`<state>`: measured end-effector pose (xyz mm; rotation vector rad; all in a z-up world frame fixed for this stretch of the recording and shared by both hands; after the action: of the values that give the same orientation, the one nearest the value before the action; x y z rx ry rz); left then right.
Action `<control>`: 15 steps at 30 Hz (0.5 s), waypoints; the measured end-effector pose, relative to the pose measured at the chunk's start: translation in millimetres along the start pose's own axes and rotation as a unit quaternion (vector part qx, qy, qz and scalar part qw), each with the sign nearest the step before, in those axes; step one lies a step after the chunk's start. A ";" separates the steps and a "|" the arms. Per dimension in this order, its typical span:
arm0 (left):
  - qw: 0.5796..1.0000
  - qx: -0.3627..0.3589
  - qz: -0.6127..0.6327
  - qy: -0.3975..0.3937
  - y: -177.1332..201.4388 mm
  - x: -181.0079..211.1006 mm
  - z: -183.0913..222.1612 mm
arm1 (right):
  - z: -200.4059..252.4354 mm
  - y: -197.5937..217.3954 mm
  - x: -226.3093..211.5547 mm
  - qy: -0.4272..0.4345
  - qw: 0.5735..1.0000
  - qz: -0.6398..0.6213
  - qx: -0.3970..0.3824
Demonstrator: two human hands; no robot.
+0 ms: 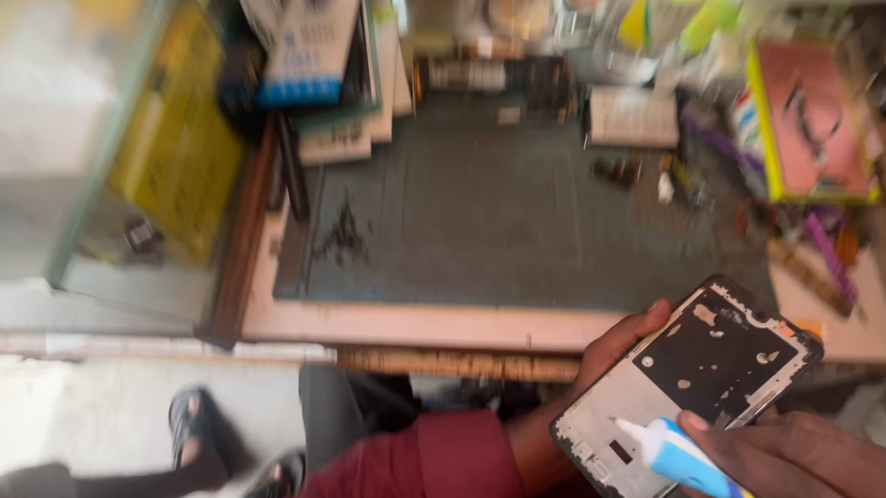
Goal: The person handles a pink smartphone back cover, peeling off a protective film and inspecting the wireless charging coil. They then pick up the disassembled phone chassis and apply a line of adhesive from a tube along the inner frame edge.
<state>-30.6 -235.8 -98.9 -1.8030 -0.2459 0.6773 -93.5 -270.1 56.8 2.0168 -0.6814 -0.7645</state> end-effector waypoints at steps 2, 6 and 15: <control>0.999 0.005 -0.035 -0.023 11.1 -15.8 20.9 | 18.1 -24.1 -4.9 0.068 0.985 -0.036 -0.155; 0.999 -0.009 0.043 0.014 28.6 -26.1 38.0 | 49.0 -40.4 -19.8 0.008 0.990 -0.011 -0.143; 0.998 0.027 -0.018 0.061 49.3 -37.9 46.2 | 63.9 -45.7 -31.0 -0.068 0.989 0.008 -0.129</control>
<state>-95.4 -233.7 -141.4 -1.7764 -0.1756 0.5408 -152.3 -259.4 -2.9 1.7339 -0.6394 -0.9366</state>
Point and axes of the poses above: each hand's wrist, its own z-axis away from the middle knuckle, its own y-axis out of the back of the hand, x = y × z, the point moved 9 cm from there along -z, towards the middle knuckle, and after that the axes turned 4 degrees about x, right-handed, at the moved point
